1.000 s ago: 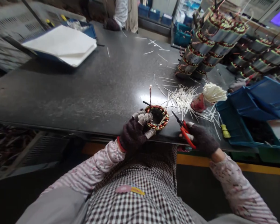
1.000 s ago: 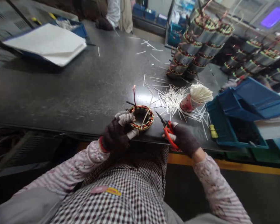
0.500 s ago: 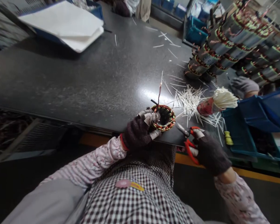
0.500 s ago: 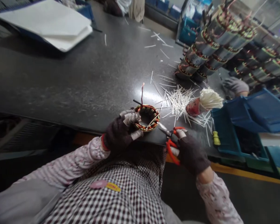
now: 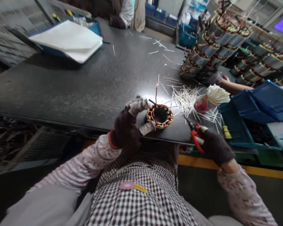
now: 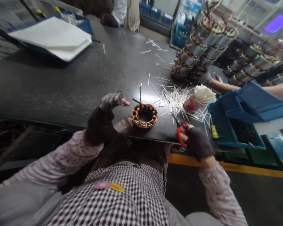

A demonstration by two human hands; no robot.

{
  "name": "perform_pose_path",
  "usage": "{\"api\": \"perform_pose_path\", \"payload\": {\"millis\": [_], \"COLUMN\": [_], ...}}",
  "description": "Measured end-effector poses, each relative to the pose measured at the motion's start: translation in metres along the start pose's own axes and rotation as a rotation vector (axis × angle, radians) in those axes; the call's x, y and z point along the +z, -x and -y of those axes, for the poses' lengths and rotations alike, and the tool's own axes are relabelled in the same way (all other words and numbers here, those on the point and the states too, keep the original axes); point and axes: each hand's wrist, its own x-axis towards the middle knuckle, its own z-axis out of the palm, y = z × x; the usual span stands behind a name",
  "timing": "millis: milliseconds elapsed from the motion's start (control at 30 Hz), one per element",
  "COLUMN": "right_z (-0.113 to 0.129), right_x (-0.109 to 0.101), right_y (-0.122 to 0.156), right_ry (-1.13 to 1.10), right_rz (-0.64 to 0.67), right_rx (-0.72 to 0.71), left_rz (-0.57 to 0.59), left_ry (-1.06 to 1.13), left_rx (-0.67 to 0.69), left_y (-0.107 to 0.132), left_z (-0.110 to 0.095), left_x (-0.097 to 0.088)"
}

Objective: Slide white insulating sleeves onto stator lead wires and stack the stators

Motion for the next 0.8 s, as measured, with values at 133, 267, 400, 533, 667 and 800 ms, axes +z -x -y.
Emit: {"api": "perform_pose_path", "payload": {"millis": [133, 267, 400, 533, 667, 800], "right_z": [0.005, 0.058, 0.114, 0.138, 0.139, 0.146], "right_x": [-0.012, -0.029, -0.045, -0.054, -0.054, -0.058], "right_y": [-0.025, -0.05, -0.089, -0.123, -0.119, -0.113], "right_ry": [0.267, 0.305, 0.362, 0.514, 0.572, 0.581], "right_rz": [0.136, -0.019, 0.179, 0.415, 0.39, 0.388], "right_rx": [0.456, 0.323, 0.073, -0.028, -0.048, -0.062], "left_rz": [0.275, 0.58, 0.475, 0.466, 0.442, 0.39], "left_ry": [0.026, -0.175, -0.309, -0.311, -0.274, -0.205], "left_rx": [0.082, 0.179, 0.123, 0.102, 0.074, 0.068], "left_y": [-0.032, -0.022, -0.007, -0.008, -0.01, -0.008], "left_z": [0.009, 0.002, -0.023, -0.038, -0.038, -0.036], "left_x": [0.007, 0.051, 0.08, 0.084, 0.083, 0.086]}}
